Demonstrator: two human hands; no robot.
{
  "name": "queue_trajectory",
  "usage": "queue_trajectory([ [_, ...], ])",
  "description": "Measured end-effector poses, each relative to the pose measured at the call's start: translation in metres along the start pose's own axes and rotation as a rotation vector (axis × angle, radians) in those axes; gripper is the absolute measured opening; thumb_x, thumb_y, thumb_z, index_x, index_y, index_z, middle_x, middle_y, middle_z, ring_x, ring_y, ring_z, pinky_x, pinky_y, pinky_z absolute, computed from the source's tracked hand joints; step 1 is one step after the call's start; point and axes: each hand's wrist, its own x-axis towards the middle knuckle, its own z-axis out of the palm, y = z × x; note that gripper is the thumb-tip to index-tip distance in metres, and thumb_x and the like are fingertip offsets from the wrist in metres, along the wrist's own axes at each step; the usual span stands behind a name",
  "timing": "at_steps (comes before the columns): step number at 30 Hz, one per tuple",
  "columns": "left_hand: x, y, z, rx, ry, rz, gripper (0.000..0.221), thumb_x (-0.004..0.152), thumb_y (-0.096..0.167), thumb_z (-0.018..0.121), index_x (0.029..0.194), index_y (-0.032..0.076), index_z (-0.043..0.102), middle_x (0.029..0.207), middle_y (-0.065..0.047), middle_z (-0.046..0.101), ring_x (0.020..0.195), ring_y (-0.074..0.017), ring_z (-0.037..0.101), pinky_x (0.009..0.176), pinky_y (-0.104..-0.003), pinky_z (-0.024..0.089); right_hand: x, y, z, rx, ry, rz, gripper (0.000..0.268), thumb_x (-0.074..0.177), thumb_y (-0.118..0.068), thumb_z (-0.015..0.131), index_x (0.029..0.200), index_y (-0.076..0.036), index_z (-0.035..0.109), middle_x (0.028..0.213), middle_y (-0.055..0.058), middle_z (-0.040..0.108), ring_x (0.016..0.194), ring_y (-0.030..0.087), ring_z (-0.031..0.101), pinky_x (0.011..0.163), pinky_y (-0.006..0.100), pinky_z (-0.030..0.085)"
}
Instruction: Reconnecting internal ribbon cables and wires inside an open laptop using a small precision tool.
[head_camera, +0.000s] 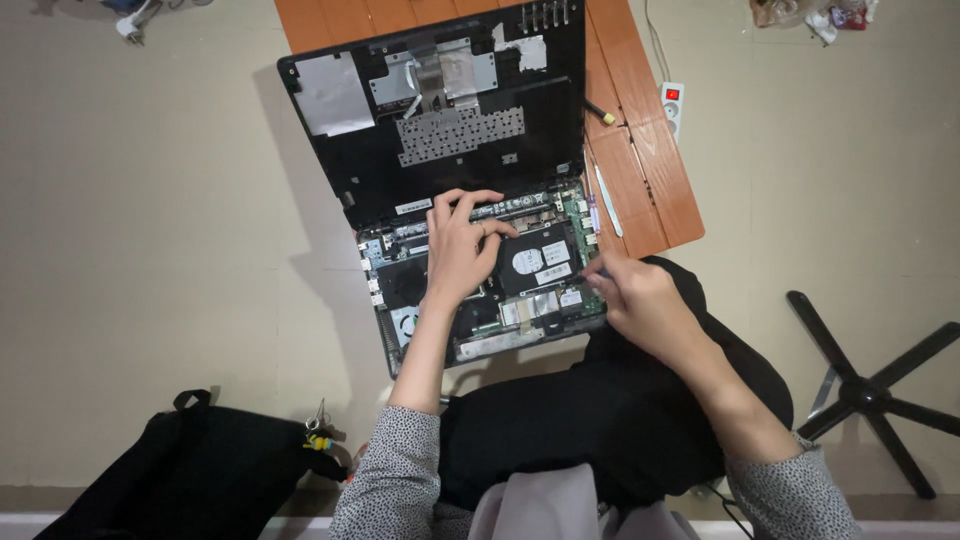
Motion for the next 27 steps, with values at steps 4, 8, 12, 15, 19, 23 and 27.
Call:
queue_trajectory([
  [4, 0.0, -0.001, 0.001, 0.003, -0.01, -0.002, 0.028, 0.083, 0.008, 0.06, 0.081, 0.03, 0.077, 0.119, 0.009, 0.062, 0.124, -0.0231, 0.041, 0.1, -0.038, 0.034, -0.003, -0.019, -0.002, -0.074, -0.056, 0.02, 0.008, 0.097, -0.011, 0.062, 0.096, -0.005, 0.068, 0.071, 0.013, 0.073, 0.07, 0.03, 0.074, 0.064, 0.033, 0.059],
  [8, -0.002, -0.001, 0.002, 0.01, -0.005, 0.0, 0.027, 0.083, 0.009, 0.06, 0.082, 0.03, 0.077, 0.12, 0.008, 0.062, 0.124, -0.0246, 0.041, 0.1, -0.038, 0.034, -0.006, -0.014, 0.012, -0.227, -0.14, -0.03, 0.016, 0.103, -0.016, 0.052, 0.102, -0.003, 0.061, 0.072, 0.014, 0.068, 0.071, 0.031, 0.075, 0.061, 0.037, 0.06],
  [12, 0.0, 0.001, 0.001, 0.0, 0.001, -0.003, 0.028, 0.082, 0.008, 0.06, 0.081, 0.029, 0.077, 0.12, 0.008, 0.061, 0.123, -0.0245, 0.041, 0.1, -0.038, 0.034, -0.006, 0.006, 0.032, -0.48, 0.06, -0.034, 0.026, 0.104, -0.033, 0.056, 0.094, -0.009, 0.06, 0.061, 0.005, 0.06, 0.061, 0.023, 0.071, 0.053, 0.029, 0.057],
  [15, -0.002, -0.001, 0.003, 0.019, 0.002, -0.004, 0.027, 0.082, 0.008, 0.061, 0.081, 0.029, 0.078, 0.12, 0.008, 0.062, 0.123, -0.025, 0.041, 0.1, -0.039, 0.034, -0.012, 0.011, 0.029, -0.563, 0.077, 0.005, 0.033, 0.104, -0.037, 0.057, 0.085, -0.009, 0.058, 0.055, 0.003, 0.056, 0.052, 0.022, 0.067, 0.049, 0.031, 0.054],
  [19, -0.001, -0.001, 0.003, 0.011, -0.006, -0.02, 0.029, 0.082, 0.008, 0.06, 0.081, 0.03, 0.078, 0.12, 0.009, 0.061, 0.124, -0.0237, 0.041, 0.101, -0.038, 0.034, -0.012, 0.008, 0.028, -0.549, 0.063, -0.019, 0.03, 0.103, -0.032, 0.058, 0.084, -0.009, 0.06, 0.052, 0.002, 0.056, 0.05, 0.021, 0.066, 0.046, 0.029, 0.052],
  [23, -0.002, -0.002, 0.004, 0.018, -0.003, -0.014, 0.028, 0.083, 0.009, 0.06, 0.081, 0.031, 0.078, 0.12, 0.009, 0.061, 0.124, -0.0236, 0.041, 0.101, -0.038, 0.034, -0.01, 0.008, 0.028, -0.502, 0.118, -0.136, 0.015, 0.097, -0.017, 0.06, 0.085, -0.007, 0.06, 0.054, 0.005, 0.056, 0.051, 0.026, 0.065, 0.045, 0.033, 0.051],
  [27, -0.001, -0.002, 0.003, 0.014, -0.001, -0.014, 0.029, 0.083, 0.008, 0.06, 0.081, 0.031, 0.078, 0.12, 0.009, 0.061, 0.124, -0.0232, 0.041, 0.101, -0.038, 0.034, -0.006, 0.015, 0.024, -0.472, 0.124, -0.232, 0.011, 0.094, -0.002, 0.057, 0.086, -0.009, 0.059, 0.056, 0.006, 0.054, 0.053, 0.026, 0.063, 0.045, 0.032, 0.049],
])
